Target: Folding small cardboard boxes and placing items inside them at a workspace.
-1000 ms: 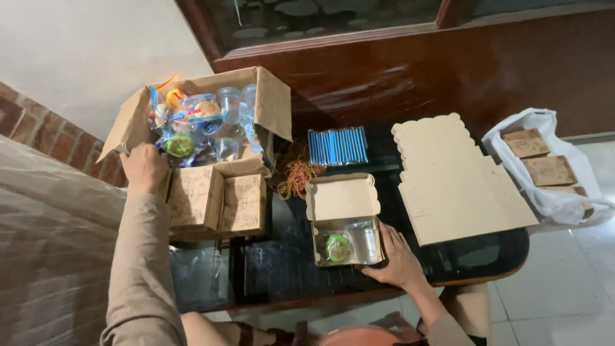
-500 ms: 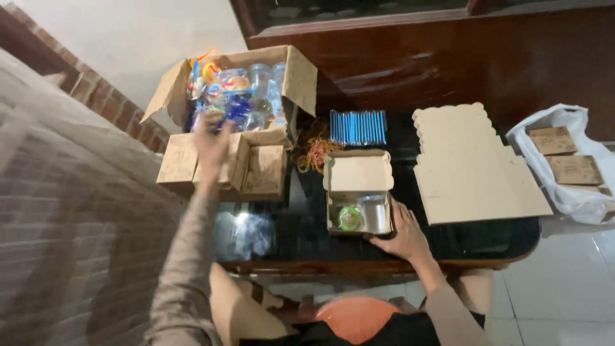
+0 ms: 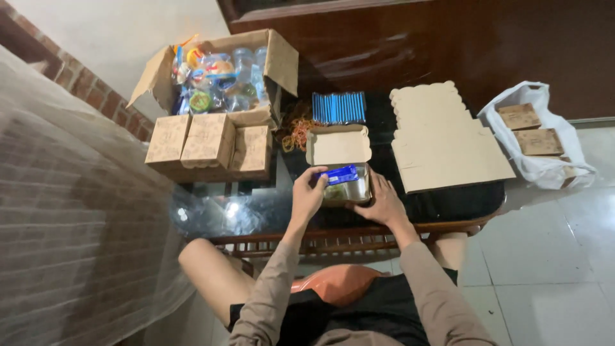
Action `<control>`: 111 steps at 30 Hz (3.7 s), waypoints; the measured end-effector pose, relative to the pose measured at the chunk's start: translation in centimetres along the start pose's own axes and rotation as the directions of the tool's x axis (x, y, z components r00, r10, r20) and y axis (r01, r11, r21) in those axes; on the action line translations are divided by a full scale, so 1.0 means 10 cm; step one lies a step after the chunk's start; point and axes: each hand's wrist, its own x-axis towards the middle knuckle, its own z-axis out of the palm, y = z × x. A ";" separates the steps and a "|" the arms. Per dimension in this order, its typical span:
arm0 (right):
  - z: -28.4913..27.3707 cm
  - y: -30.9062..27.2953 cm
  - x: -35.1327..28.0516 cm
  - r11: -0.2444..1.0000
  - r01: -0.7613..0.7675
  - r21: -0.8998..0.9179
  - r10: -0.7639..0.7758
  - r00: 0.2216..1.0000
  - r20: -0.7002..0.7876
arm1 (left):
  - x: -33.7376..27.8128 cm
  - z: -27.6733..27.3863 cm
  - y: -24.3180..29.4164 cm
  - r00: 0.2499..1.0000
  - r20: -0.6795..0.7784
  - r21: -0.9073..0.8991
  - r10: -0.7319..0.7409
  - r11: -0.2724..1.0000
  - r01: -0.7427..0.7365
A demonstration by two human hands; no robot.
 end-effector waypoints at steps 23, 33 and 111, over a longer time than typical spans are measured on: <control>0.01 0.13 -0.01 1.000 0.006 0.013 -0.007 0.998 0.068 | -0.14 -0.03 -0.09 0.909 0.116 0.479 0.400 0.779 -0.404; 0.03 0.49 0.21 0.640 -0.111 0.761 0.176 0.984 -0.004 | 0.22 -0.42 -0.88 0.945 -0.211 0.266 0.248 0.945 -0.189; 0.48 1.46 3.05 0.875 -0.431 0.220 0.455 0.887 -0.072 | 2.99 1.61 -0.98 0.822 0.490 0.847 -0.291 0.381 -0.370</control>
